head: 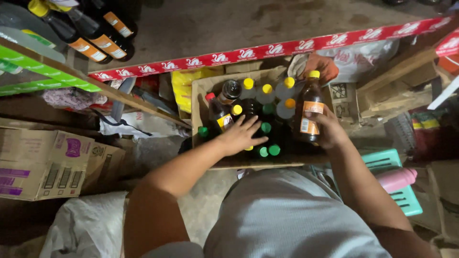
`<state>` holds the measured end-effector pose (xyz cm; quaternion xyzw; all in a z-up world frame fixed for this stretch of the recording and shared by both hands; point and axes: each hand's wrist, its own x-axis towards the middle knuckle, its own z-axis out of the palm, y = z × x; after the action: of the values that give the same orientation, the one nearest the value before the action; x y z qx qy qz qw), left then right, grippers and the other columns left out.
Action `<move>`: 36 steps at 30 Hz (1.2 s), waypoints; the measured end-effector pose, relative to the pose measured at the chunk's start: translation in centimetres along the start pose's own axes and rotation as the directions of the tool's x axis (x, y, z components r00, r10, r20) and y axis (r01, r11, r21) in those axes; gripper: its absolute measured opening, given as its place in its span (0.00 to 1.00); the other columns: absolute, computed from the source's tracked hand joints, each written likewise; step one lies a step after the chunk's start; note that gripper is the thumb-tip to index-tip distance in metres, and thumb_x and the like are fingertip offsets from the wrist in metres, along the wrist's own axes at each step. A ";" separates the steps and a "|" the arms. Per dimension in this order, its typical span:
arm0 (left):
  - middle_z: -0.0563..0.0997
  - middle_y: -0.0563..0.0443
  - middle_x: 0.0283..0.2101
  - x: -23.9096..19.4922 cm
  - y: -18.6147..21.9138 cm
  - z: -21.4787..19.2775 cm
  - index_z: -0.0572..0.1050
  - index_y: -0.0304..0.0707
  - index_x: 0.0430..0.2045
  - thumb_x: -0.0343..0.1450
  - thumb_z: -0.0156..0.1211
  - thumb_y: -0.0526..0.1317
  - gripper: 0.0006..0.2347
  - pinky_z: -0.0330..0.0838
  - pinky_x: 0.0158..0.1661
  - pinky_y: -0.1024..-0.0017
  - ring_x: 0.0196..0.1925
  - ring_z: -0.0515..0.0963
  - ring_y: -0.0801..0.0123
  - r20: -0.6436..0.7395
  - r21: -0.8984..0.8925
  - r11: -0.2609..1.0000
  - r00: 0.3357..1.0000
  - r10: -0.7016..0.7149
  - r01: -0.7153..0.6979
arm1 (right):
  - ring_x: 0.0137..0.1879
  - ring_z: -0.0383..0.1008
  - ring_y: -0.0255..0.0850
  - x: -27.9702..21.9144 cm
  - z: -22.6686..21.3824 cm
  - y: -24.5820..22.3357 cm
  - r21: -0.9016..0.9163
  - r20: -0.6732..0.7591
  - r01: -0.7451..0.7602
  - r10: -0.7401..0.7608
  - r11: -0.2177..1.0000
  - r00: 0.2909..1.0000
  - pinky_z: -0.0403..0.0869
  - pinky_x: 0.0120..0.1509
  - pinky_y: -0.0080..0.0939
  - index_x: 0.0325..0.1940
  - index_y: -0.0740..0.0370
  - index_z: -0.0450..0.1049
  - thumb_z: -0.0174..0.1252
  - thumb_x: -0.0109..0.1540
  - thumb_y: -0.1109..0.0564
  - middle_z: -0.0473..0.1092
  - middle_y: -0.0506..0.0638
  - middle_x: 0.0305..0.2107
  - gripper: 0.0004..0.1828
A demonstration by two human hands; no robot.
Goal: Organizing various bottles of condiments on a grocery store shelf and in a cardboard box.
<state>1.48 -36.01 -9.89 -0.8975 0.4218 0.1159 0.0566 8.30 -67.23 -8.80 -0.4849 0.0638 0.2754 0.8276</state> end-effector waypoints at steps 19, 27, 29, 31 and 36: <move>0.80 0.44 0.49 -0.4 -4.6 -9.1 0.49 0.43 0.75 0.82 0.49 0.51 0.28 0.73 0.57 0.64 0.51 0.80 0.62 -0.474 -0.868 0.332 0.417 -0.775 -0.369 | 0.52 0.78 0.52 -1.6 0.0 1.3 0.215 0.191 -0.054 0.012 0.975 0.982 0.78 0.57 0.54 0.64 0.62 0.69 0.62 0.61 0.42 0.76 0.59 0.48 0.33; 0.68 0.39 0.67 6.6 -4.3 -3.9 0.53 0.39 0.72 0.80 0.54 0.55 0.30 0.70 0.57 0.57 0.59 0.74 0.52 -0.410 -0.907 0.344 0.315 -0.856 -0.244 | 0.58 0.75 0.56 -0.9 2.9 4.3 0.444 0.562 -0.193 -0.104 0.875 0.821 0.74 0.62 0.58 0.71 0.63 0.69 0.66 0.61 0.30 0.73 0.61 0.54 0.45; 0.71 0.36 0.66 6.0 -3.2 -4.7 0.58 0.36 0.70 0.80 0.56 0.56 0.29 0.69 0.61 0.57 0.63 0.74 0.51 -0.362 -0.927 0.317 0.260 -0.895 -0.200 | 0.59 0.74 0.52 -1.0 4.1 4.8 0.393 0.509 -0.131 -0.096 0.910 0.856 0.73 0.65 0.54 0.71 0.57 0.67 0.66 0.55 0.27 0.73 0.57 0.55 0.49; 0.74 0.34 0.64 5.1 -1.4 -5.0 0.64 0.33 0.67 0.80 0.58 0.56 0.28 0.67 0.64 0.56 0.67 0.74 0.50 -0.317 -0.944 0.288 0.203 -0.927 -0.160 | 0.60 0.73 0.49 -0.7 4.8 5.4 0.337 0.454 -0.065 -0.102 0.939 0.885 0.72 0.68 0.51 0.71 0.52 0.66 0.67 0.49 0.24 0.72 0.53 0.56 0.53; 0.78 0.44 0.50 1.0 5.0 -5.0 0.55 0.38 0.68 0.66 0.66 0.53 0.37 0.76 0.47 0.65 0.47 0.80 0.64 -0.153 -0.933 0.035 0.305 -0.940 -0.359 | 0.59 0.73 0.47 1.8 4.7 7.1 0.429 0.390 -0.065 -0.120 0.901 0.913 0.73 0.65 0.51 0.72 0.57 0.67 0.66 0.54 0.24 0.73 0.52 0.55 0.52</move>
<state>-0.97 -40.89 -5.36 -0.6687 -0.0905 -0.1528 -0.7220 5.34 -59.92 -12.49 -0.2216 -0.0573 0.3371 0.9132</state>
